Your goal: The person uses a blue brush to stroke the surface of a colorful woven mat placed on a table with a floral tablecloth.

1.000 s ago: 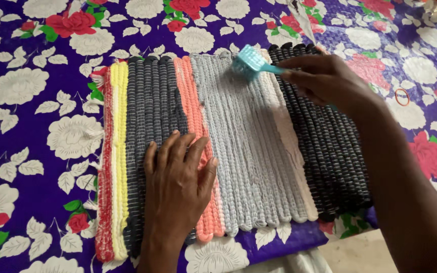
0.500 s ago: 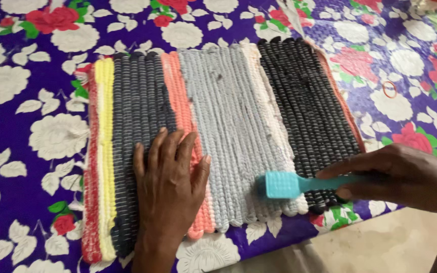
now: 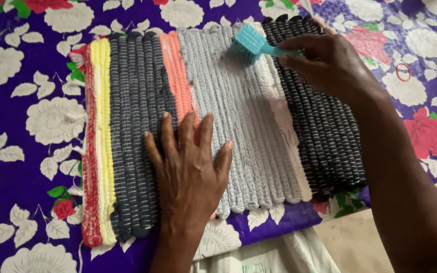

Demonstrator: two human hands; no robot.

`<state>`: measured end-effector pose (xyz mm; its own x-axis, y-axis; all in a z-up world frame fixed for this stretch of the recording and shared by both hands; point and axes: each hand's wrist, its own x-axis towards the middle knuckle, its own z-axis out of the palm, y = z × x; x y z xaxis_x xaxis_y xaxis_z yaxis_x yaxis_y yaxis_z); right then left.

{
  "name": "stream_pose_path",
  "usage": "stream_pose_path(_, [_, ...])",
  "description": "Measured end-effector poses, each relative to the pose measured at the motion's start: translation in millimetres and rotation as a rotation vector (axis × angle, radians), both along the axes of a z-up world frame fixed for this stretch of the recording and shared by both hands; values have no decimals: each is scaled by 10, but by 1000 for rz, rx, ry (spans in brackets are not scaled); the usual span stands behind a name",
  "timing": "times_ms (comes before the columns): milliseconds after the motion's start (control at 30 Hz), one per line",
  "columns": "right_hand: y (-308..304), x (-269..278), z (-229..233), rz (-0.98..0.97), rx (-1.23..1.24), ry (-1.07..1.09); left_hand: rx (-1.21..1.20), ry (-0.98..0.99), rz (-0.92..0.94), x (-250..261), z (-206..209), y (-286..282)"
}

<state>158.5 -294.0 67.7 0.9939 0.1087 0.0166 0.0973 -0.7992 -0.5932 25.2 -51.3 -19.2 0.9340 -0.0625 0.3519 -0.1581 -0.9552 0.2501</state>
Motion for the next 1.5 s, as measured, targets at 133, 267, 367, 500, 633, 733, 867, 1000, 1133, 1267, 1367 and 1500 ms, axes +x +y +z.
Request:
stream_pose_path(133, [-146, -228, -29, 110, -42, 52, -15, -11, 0, -16, 0, 7])
stream_pose_path(267, [-598, -686, 22, 120, -259, 323, -18, -2, 0, 8, -29, 8])
stream_pose_path(367, [-942, -946, -11, 126, -447, 562, -20, 14, 5, 2, -54, 2])
stream_pose_path(500, [-1179, -952, -14, 272, -328, 544, -21, 15, 4, 30, -76, -2])
stream_pose_path(633, [-838, -453, 135, 167, -369, 249, -23, 6, 0, 30, -63, 13])
stream_pose_path(733, [-488, -153, 184, 174, -159, 14, -30, 13, 1, 9, -33, 1])
stream_pose_path(867, [-180, 88, 35, 63, -48, -20, -41, 18, 6, -7, -9, 5])
stream_pose_path(1000, [-241, -128, -11, 156, -76, 6, -24, 16, 6, 12, -14, 8])
stream_pose_path(1133, [-492, -616, 78, 77, -288, 275, -38, 14, 6, 17, -22, 10])
stream_pose_path(1267, [-719, -850, 124, 64, -512, 598, -45, 12, 7, 16, -18, 7])
stream_pose_path(1367, [-824, -768, 163, 68, -342, 493, -44, 24, 8, -15, -19, -1])
stream_pose_path(1500, [-575, -377, 139, 58, -51, 69, -30, -12, -4, 27, -40, 8])
